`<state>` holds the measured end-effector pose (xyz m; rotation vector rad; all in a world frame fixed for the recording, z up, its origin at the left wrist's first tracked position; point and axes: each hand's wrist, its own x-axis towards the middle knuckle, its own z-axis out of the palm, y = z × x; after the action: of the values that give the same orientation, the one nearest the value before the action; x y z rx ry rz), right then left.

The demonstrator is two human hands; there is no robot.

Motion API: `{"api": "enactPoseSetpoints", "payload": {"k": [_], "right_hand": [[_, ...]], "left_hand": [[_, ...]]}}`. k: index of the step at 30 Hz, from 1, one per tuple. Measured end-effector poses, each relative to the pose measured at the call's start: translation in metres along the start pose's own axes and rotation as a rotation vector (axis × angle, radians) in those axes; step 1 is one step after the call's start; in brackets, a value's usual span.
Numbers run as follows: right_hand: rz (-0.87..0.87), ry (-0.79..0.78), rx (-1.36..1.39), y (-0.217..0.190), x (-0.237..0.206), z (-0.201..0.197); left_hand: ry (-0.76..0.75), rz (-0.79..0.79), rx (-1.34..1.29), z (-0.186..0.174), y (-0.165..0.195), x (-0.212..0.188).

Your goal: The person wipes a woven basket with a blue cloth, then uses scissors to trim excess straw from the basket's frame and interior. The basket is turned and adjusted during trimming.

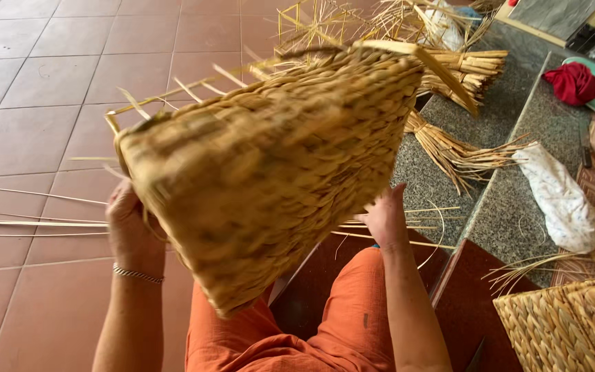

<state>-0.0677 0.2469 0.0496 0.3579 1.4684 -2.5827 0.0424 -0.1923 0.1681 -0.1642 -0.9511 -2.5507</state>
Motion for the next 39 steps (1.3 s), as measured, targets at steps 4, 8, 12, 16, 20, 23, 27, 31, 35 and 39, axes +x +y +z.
{"api": "enactPoseSetpoints", "payload": {"k": [4, 8, 12, 16, 20, 23, 27, 31, 35, 39], "right_hand": [[-0.211, -0.303, 0.176, -0.012, -0.013, 0.029], [-0.173, -0.047, -0.140, -0.023, -0.034, 0.048], [-0.310, -0.190, -0.206, -0.032, -0.045, 0.062], [-0.391, -0.137, -0.255, -0.041, -0.053, 0.065], [-0.398, -0.067, -0.322, -0.048, -0.059, 0.050], [-0.431, -0.025, -0.337, -0.049, -0.060, 0.034], [-0.497, 0.007, -0.391, -0.042, -0.070, 0.014], [-0.470, 0.036, -0.395, -0.037, -0.088, 0.006], [-0.462, 0.074, -0.327, -0.038, -0.106, 0.005], [-0.415, 0.135, -0.208, -0.040, -0.118, 0.001]], "left_hand": [[0.278, -0.325, -0.082, -0.048, -0.035, 0.003], [0.271, -0.321, 0.053, -0.120, -0.082, -0.008], [0.319, -0.488, -0.073, -0.166, -0.117, -0.018], [0.280, -0.557, -0.171, -0.158, -0.134, -0.024], [0.261, -0.622, -0.224, -0.144, -0.146, -0.031], [0.280, -0.658, -0.077, -0.155, -0.159, -0.040], [0.284, -0.729, 0.020, -0.178, -0.185, -0.054], [0.274, -0.774, -0.096, -0.181, -0.198, -0.068], [0.289, -0.800, -0.174, -0.177, -0.199, -0.066], [0.360, -0.771, -0.143, -0.166, -0.198, -0.060]]}}
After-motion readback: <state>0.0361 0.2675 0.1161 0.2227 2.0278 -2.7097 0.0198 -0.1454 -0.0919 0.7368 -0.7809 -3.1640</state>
